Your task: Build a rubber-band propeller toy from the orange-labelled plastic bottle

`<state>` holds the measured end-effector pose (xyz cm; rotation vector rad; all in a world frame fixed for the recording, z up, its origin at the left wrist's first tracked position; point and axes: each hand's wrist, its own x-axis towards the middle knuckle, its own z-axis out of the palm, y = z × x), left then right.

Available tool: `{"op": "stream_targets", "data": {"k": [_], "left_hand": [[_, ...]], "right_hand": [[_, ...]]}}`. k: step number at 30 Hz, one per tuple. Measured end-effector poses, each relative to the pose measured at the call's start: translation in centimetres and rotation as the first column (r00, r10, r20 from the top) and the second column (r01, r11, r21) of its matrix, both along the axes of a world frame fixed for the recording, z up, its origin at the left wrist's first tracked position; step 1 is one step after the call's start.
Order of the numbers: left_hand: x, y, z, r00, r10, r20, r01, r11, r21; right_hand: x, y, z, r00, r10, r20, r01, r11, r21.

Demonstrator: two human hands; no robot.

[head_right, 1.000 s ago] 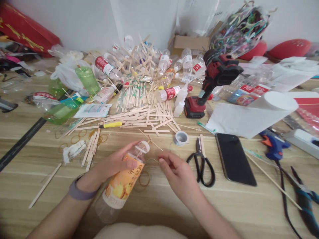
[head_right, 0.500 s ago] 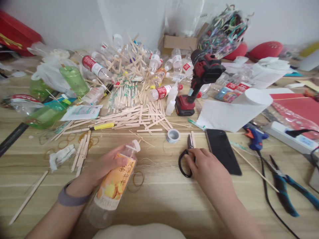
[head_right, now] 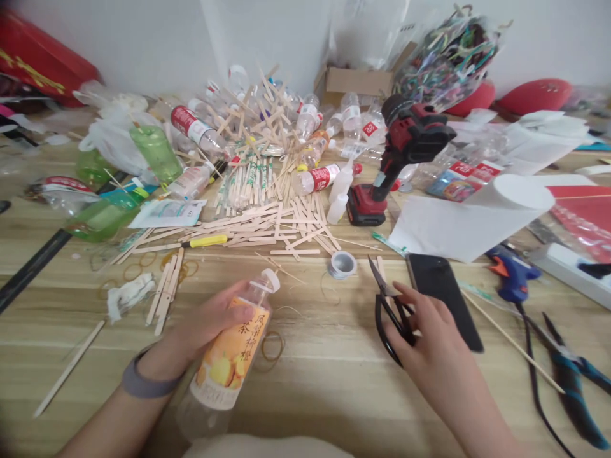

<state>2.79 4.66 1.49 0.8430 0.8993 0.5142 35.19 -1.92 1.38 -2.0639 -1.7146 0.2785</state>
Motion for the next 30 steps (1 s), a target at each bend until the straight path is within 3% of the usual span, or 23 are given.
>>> {"op": "stream_targets", "data": {"k": [3, 7, 9, 12, 14, 19, 30], "left_hand": [[0.1, -0.1, -0.1, 1.0, 0.014, -0.011, -0.014, 1.0, 0.019], [0.2, -0.2, 0.2, 0.999, 0.048, -0.022, -0.048, 0.999, 0.005], [0.3, -0.2, 0.4, 0.997, 0.064, -0.033, -0.065, 0.998, -0.014], [0.2, -0.3, 0.4, 0.996, 0.086, -0.026, -0.086, 0.996, -0.008], [0.0, -0.3, 0.2, 0.996, 0.086, -0.017, -0.086, 0.996, 0.024], [-0.2, -0.4, -0.5, 0.998, 0.065, -0.019, -0.063, 0.995, 0.081], [0.4, -0.6, -0.2, 0.997, 0.08, -0.002, -0.08, 0.996, 0.027]], "right_hand": [[-1.8, -1.5, 1.4, 0.955, 0.113, -0.275, -0.138, 0.988, -0.074], [-5.7, -2.5, 1.8, 0.809, 0.275, -0.52, -0.401, 0.905, -0.144], [-7.7, -2.3, 2.0, 0.799, 0.311, -0.514, -0.426, 0.897, -0.121], [-9.8, -1.6, 2.4, 0.835, 0.295, -0.465, -0.438, 0.867, -0.237], [-10.5, -1.1, 2.6, 0.859, 0.278, -0.43, -0.408, 0.878, -0.249], [-11.1, -0.3, 2.5, 0.861, 0.283, -0.422, -0.41, 0.878, -0.246], [-11.5, 0.2, 2.2, 0.835, 0.259, -0.486, -0.423, 0.867, -0.263]]}}
